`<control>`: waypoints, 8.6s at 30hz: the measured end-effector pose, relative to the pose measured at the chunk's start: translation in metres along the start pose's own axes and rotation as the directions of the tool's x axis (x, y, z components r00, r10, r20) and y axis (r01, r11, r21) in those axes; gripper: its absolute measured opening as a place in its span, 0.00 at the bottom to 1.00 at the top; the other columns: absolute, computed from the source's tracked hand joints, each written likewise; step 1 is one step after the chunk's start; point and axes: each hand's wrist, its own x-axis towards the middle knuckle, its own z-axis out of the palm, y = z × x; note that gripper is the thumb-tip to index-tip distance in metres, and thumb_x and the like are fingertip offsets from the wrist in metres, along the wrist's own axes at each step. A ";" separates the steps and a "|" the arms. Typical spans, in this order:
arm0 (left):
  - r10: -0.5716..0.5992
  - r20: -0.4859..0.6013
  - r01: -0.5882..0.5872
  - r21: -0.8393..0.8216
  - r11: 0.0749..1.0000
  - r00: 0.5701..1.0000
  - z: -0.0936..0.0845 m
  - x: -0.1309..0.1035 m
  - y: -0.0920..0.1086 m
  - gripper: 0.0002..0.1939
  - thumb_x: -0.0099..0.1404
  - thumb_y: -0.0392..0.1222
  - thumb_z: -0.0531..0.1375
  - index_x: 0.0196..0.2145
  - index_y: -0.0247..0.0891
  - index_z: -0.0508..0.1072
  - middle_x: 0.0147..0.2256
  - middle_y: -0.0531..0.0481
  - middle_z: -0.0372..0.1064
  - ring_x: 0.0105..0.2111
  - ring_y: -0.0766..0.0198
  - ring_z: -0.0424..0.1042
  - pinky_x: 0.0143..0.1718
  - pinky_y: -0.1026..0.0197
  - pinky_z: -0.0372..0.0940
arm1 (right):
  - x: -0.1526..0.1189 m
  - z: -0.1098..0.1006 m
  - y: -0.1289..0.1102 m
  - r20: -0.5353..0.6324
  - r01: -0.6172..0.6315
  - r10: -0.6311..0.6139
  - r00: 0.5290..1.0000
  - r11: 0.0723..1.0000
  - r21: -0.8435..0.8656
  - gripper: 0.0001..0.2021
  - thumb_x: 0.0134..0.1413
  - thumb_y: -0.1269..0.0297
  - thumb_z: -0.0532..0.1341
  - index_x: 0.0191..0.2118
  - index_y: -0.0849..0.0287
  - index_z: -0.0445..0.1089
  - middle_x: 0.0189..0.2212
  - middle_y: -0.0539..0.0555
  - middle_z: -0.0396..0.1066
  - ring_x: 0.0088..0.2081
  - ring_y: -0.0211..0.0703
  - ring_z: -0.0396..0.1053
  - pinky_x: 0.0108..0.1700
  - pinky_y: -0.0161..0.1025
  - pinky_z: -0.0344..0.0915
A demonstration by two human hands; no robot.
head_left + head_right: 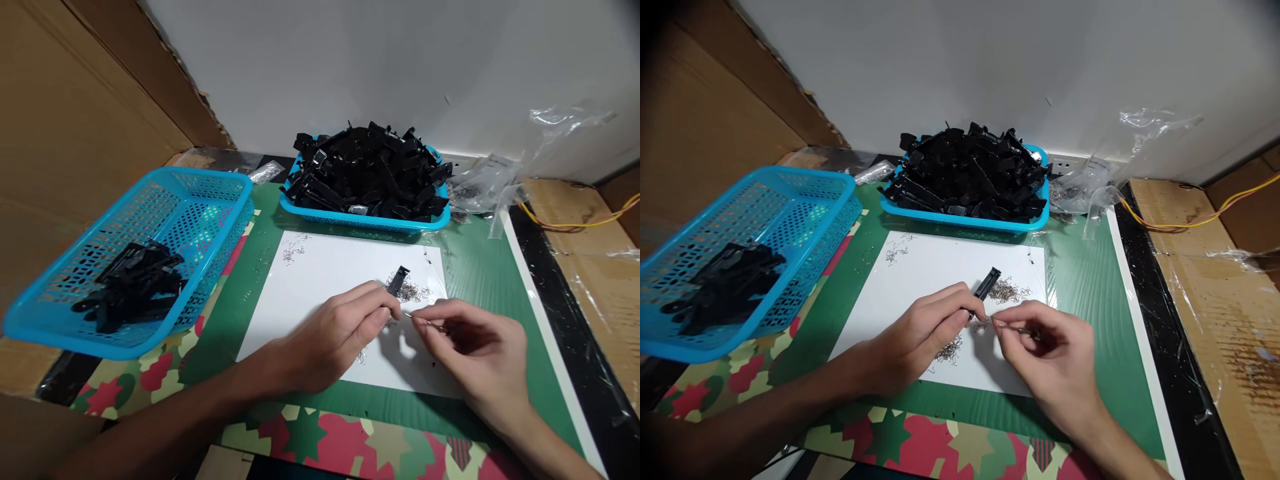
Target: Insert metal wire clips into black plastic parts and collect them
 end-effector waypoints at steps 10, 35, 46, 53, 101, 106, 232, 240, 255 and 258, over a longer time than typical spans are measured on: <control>-0.053 -0.103 0.032 -0.194 0.981 0.993 0.012 -0.007 -0.011 0.20 0.79 0.42 0.55 0.63 0.45 0.55 0.46 0.47 0.70 0.41 0.62 0.72 0.41 0.59 0.66 | -0.002 -0.008 0.004 0.155 0.435 -0.407 0.900 0.847 -0.305 0.10 0.64 0.76 0.63 0.48 0.57 0.75 0.26 0.50 0.75 0.24 0.38 0.69 0.26 0.37 0.65; -0.033 -0.021 0.030 -0.110 0.994 0.999 0.008 -0.008 -0.017 0.27 0.80 0.41 0.53 0.72 0.49 0.52 0.52 0.44 0.70 0.52 0.55 0.73 0.52 0.55 0.69 | 0.000 -0.011 0.010 0.294 0.604 -0.528 0.797 0.711 -0.360 0.12 0.68 0.79 0.58 0.53 0.65 0.70 0.27 0.51 0.71 0.26 0.40 0.66 0.28 0.39 0.64; 0.028 0.065 -0.019 -0.137 0.990 0.997 0.005 -0.009 -0.021 0.29 0.80 0.39 0.51 0.73 0.56 0.49 0.68 0.43 0.59 0.56 0.55 0.72 0.58 0.53 0.69 | 0.002 -0.009 0.009 0.266 0.591 -0.530 0.805 0.755 -0.285 0.09 0.70 0.77 0.58 0.47 0.67 0.75 0.24 0.50 0.67 0.24 0.37 0.61 0.25 0.38 0.57; -0.054 0.099 0.067 -0.136 0.988 0.994 0.007 -0.010 -0.011 0.27 0.81 0.42 0.49 0.74 0.53 0.50 0.65 0.43 0.63 0.59 0.51 0.71 0.63 0.48 0.66 | 0.005 -0.008 0.005 0.263 0.609 -0.551 0.792 0.743 -0.279 0.06 0.65 0.81 0.62 0.42 0.70 0.77 0.23 0.51 0.68 0.24 0.37 0.61 0.25 0.38 0.56; 0.396 -0.023 -0.342 0.461 0.819 0.918 0.029 -0.002 -0.024 0.06 0.74 0.40 0.61 0.42 0.36 0.77 0.34 0.47 0.79 0.34 0.60 0.75 0.38 0.56 0.61 | -0.010 -0.024 -0.009 0.080 0.094 -0.075 0.994 0.955 -0.282 0.04 0.66 0.67 0.67 0.39 0.53 0.79 0.35 0.49 0.82 0.33 0.40 0.80 0.34 0.34 0.76; 0.414 -0.029 -0.350 0.481 0.804 0.910 0.031 -0.003 -0.025 0.07 0.74 0.40 0.60 0.44 0.36 0.78 0.36 0.46 0.80 0.36 0.59 0.76 0.39 0.54 0.61 | -0.013 -0.012 -0.011 0.059 -0.033 0.046 0.997 0.979 -0.203 0.07 0.66 0.62 0.67 0.35 0.55 0.78 0.32 0.51 0.81 0.32 0.41 0.78 0.30 0.33 0.72; 0.206 -0.116 -0.171 0.254 0.952 0.972 0.027 -0.006 -0.011 0.10 0.76 0.42 0.61 0.49 0.35 0.78 0.39 0.49 0.82 0.37 0.62 0.78 0.46 0.55 0.64 | 0.020 -0.041 0.012 0.077 -0.319 0.328 0.941 0.941 -0.114 0.16 0.49 0.53 0.74 0.27 0.61 0.77 0.17 0.42 0.50 0.21 0.32 0.45 0.24 0.36 0.41; 0.279 -0.053 -0.239 0.379 0.894 0.959 0.028 -0.005 -0.011 0.12 0.76 0.45 0.61 0.48 0.34 0.80 0.31 0.50 0.79 0.33 0.61 0.73 0.39 0.57 0.59 | 0.018 -0.029 0.013 0.186 -0.336 0.386 0.903 0.907 -0.253 0.17 0.54 0.51 0.69 0.29 0.63 0.76 0.18 0.49 0.63 0.21 0.34 0.54 0.22 0.34 0.45; 0.342 -0.074 -0.274 0.451 0.850 0.937 0.030 -0.005 -0.019 0.14 0.77 0.46 0.59 0.45 0.33 0.80 0.27 0.50 0.74 0.29 0.62 0.70 0.38 0.57 0.60 | 0.004 -0.021 0.016 0.133 -0.094 0.167 0.977 0.896 -0.433 0.16 0.61 0.55 0.64 0.26 0.59 0.71 0.17 0.46 0.60 0.21 0.35 0.54 0.23 0.35 0.49; 0.362 -0.054 -0.294 0.479 0.827 0.930 0.031 -0.005 -0.021 0.14 0.78 0.45 0.58 0.45 0.33 0.80 0.27 0.49 0.73 0.29 0.61 0.70 0.38 0.57 0.61 | 0.006 -0.022 0.015 0.174 -0.119 0.204 0.963 0.906 -0.406 0.16 0.61 0.55 0.65 0.26 0.59 0.71 0.17 0.46 0.60 0.21 0.35 0.54 0.22 0.35 0.48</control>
